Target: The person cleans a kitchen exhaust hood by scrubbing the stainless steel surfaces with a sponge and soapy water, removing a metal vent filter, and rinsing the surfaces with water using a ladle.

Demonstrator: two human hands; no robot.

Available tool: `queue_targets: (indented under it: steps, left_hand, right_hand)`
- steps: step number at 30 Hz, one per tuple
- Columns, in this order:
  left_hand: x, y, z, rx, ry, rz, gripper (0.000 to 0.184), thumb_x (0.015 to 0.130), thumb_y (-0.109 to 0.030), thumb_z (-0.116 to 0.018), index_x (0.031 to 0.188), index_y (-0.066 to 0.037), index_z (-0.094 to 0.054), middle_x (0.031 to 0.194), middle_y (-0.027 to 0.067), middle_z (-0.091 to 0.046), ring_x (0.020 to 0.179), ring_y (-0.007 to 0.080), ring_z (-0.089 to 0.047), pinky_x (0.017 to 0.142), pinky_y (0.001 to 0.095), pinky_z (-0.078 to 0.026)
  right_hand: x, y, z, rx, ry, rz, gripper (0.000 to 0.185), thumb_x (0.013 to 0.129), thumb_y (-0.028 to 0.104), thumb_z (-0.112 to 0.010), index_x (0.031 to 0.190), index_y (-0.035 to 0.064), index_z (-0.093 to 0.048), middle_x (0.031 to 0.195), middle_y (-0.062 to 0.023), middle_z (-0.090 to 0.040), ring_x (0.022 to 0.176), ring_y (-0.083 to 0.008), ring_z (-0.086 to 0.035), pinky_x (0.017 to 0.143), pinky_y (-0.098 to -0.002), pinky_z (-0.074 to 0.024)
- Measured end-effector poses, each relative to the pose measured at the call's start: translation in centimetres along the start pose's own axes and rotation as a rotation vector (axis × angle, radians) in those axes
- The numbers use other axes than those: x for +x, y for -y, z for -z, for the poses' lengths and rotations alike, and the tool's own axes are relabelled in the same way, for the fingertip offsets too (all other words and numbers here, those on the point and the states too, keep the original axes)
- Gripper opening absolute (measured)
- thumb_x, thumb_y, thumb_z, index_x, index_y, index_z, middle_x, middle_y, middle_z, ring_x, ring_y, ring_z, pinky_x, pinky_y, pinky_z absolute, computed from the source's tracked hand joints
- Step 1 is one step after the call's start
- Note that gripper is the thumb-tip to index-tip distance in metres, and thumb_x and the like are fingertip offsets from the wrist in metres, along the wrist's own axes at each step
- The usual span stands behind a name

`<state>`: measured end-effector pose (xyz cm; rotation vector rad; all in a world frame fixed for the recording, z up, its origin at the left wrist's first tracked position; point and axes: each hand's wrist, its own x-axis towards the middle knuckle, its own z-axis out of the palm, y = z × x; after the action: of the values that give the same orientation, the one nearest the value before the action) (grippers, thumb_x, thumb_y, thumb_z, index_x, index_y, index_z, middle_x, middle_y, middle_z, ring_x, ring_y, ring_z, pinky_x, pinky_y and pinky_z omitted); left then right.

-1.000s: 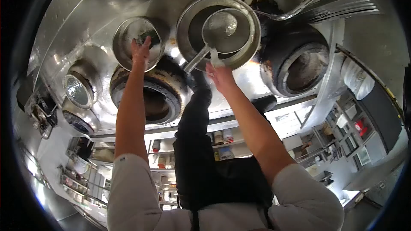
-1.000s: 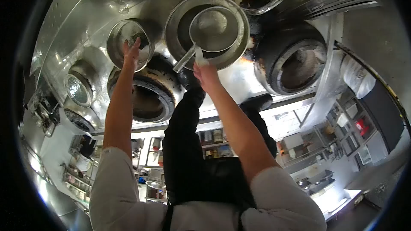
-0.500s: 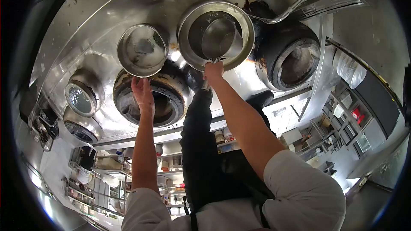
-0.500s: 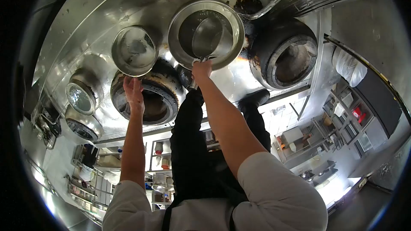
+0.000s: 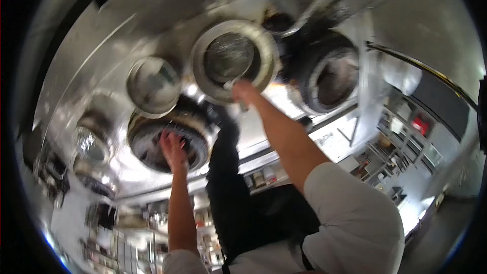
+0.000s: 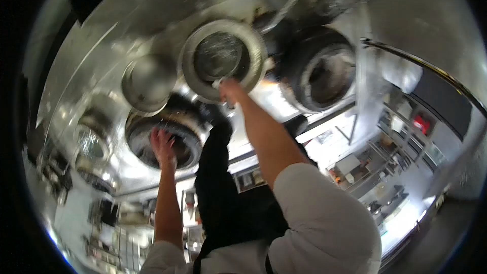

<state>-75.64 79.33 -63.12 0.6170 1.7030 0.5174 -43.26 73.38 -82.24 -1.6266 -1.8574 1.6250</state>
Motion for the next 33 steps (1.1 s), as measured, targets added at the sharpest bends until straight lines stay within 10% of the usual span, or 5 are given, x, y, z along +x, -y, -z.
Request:
queue_targets:
  steps: [7,8,12,25,33]
  left_hand:
    - [2.7,0.2,-2.0,0.154,0.136,-0.018,0.057,0.093,-0.043,-0.053,0.138,-0.011,-0.038,0.130,0.0128,-0.052,0.114,0.0282,-0.053,0.094,0.0448,-0.039]
    - [3.9,1.8,-3.3,0.129,0.024,-0.081,0.051,0.093,-0.042,-0.054,0.131,-0.009,-0.044,0.106,0.0084,-0.054,0.091,0.0202,-0.051,0.074,0.0375,-0.039]
    - [9.3,4.9,-3.0,-0.115,0.160,-0.058,0.040,0.092,-0.034,-0.059,0.120,-0.006,-0.051,0.079,0.0041,-0.055,0.061,0.0131,-0.047,0.045,0.0286,-0.035]
    - [10.1,-0.5,-1.2,0.468,0.234,-0.114,0.041,0.090,-0.034,-0.053,0.117,-0.003,-0.056,0.106,0.0155,-0.063,0.096,0.0284,-0.061,0.083,0.0372,-0.046]
    - [17.4,-2.5,-0.8,0.893,0.010,-0.300,0.043,0.082,-0.032,-0.065,0.113,-0.003,-0.060,0.107,0.0191,-0.064,0.099,0.0339,-0.062,0.087,0.0407,-0.048]
  right_hand:
    - [-12.6,11.1,1.7,1.363,-0.318,-0.515,0.015,0.084,0.015,-0.050,0.095,0.0061,-0.056,0.065,-0.0087,-0.056,0.050,-0.0201,-0.053,0.044,-0.0343,-0.0440]
    - [-14.1,12.7,2.1,1.448,-0.317,-0.512,0.017,0.085,0.014,-0.049,0.099,0.0064,-0.054,0.065,-0.0076,-0.055,0.049,-0.0191,-0.052,0.043,-0.0333,-0.0435]
    - [-17.2,18.5,3.6,1.417,-0.261,-0.606,0.022,0.087,0.011,-0.044,0.108,0.0081,-0.051,0.065,-0.0033,-0.052,0.046,-0.0145,-0.048,0.037,-0.0293,-0.0406]
    - [-15.8,7.6,-2.7,1.439,-0.215,-0.468,0.035,0.073,0.002,-0.065,0.104,0.0092,-0.052,0.076,-0.0028,-0.051,0.063,-0.0161,-0.054,0.054,-0.0317,-0.0491]
    - [-8.5,13.2,5.3,1.485,-0.262,-0.787,0.011,0.093,0.025,-0.050,0.096,0.0173,-0.044,0.062,0.0016,-0.043,0.047,-0.0107,-0.044,0.044,-0.0311,-0.0409]
